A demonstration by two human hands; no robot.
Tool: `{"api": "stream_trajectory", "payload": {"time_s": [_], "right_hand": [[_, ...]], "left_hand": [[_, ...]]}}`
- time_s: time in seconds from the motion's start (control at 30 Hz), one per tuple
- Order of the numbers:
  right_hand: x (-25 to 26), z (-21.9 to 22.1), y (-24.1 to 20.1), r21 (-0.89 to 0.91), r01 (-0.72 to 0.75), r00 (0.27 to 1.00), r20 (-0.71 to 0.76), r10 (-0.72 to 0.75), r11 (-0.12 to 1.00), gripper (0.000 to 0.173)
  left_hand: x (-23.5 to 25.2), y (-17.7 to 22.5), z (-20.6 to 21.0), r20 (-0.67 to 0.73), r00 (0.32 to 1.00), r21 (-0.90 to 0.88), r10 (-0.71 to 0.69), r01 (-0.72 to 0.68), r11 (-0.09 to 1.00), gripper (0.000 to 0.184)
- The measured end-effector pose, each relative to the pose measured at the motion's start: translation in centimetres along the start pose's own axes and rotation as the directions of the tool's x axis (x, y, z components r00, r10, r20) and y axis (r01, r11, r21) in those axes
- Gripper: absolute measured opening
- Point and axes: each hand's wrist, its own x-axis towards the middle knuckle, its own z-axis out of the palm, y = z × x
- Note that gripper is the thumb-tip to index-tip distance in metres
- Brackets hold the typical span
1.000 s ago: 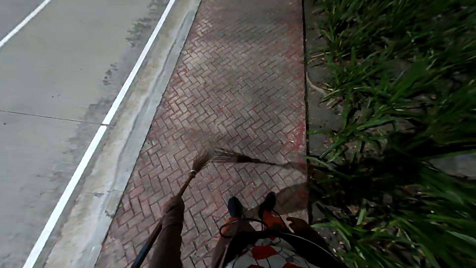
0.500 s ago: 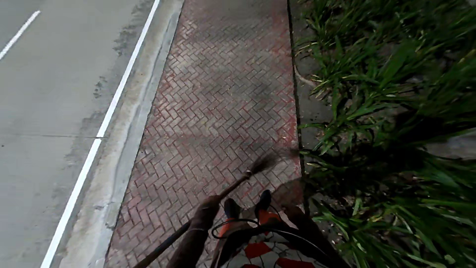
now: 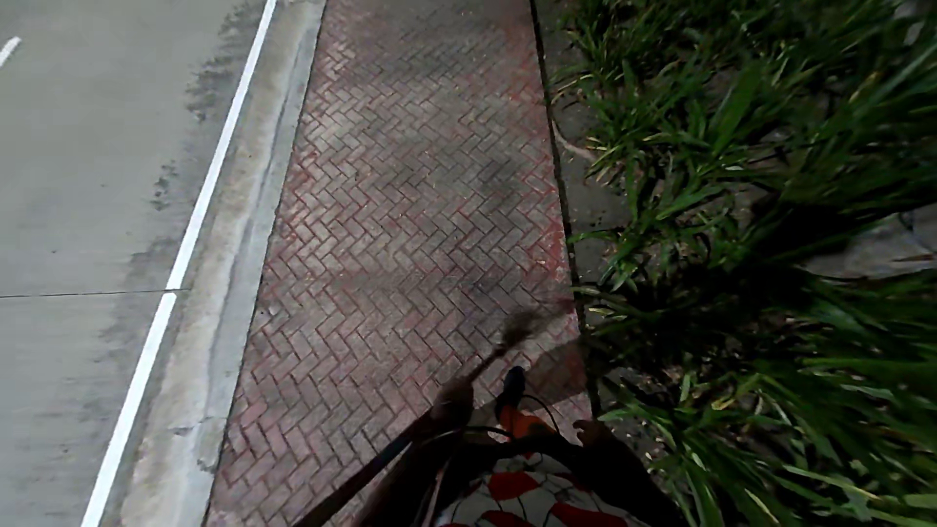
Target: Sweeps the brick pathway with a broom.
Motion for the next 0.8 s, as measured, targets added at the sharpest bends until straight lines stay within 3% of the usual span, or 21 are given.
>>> {"api": "stream_trajectory", "payload": {"time_s": [0.1, 0.2, 0.33, 0.47, 0.53, 0.6, 0.7, 0.8], "right_hand": [[2.7, -0.1, 0.1, 0.017, 0.035, 0.998, -0.050, -0.034, 0.999, 0.042], [-0.9, -2.9, -4.1, -0.001, 0.046, 0.999, 0.006, -0.046, 0.999, 0.045], [-2.5, -2.8, -4.1, 0.065, 0.037, 0.999, -0.022, -0.035, 0.997, 0.044], [-3.7, -0.3, -0.4, 0.189, -0.008, 0.992, -0.124, 0.032, 0.982, 0.042], [-2.9, 2.8, 3.6, 0.320, -0.020, 0.972, -0.217, 0.094, 0.947, 0.039], [-3.1, 4.7, 6.4, 0.349, -0.095, 0.964, -0.202, 0.174, 0.932, 0.040], [-4.9, 7.1, 8.5, 0.347, -0.180, 0.932, -0.238, 0.272, 0.920, 0.040], [-5.3, 8.8, 9.1, 0.418, -0.184, 0.938, -0.196, 0.286, 0.890, 0.039]], "left_hand": [[2.2, 0.5, 1.6, 0.060, 0.988, 0.127, 0.140, -0.147, 0.981, 0.038], [1.4, -1.9, 1.1, -0.031, 0.968, 0.041, 0.249, -0.248, 0.968, 0.031], [-0.3, -4.6, -4.0, -0.129, 0.991, -0.067, 0.038, -0.047, 0.997, 0.036], [1.2, -5.3, -9.6, -0.354, 0.921, -0.080, -0.159, 0.140, 0.987, 0.038], [3.9, -3.5, -12.1, -0.387, 0.893, -0.073, -0.230, 0.219, 0.973, 0.039], [7.0, -0.5, -13.4, -0.373, 0.895, -0.100, -0.246, 0.225, 0.969, 0.037], [10.1, 7.0, -11.2, -0.301, 0.951, -0.059, -0.074, 0.059, 0.997, 0.038], [9.4, 15.0, -7.1, -0.154, 0.985, 0.048, 0.081, -0.075, 0.996, 0.040]]}}
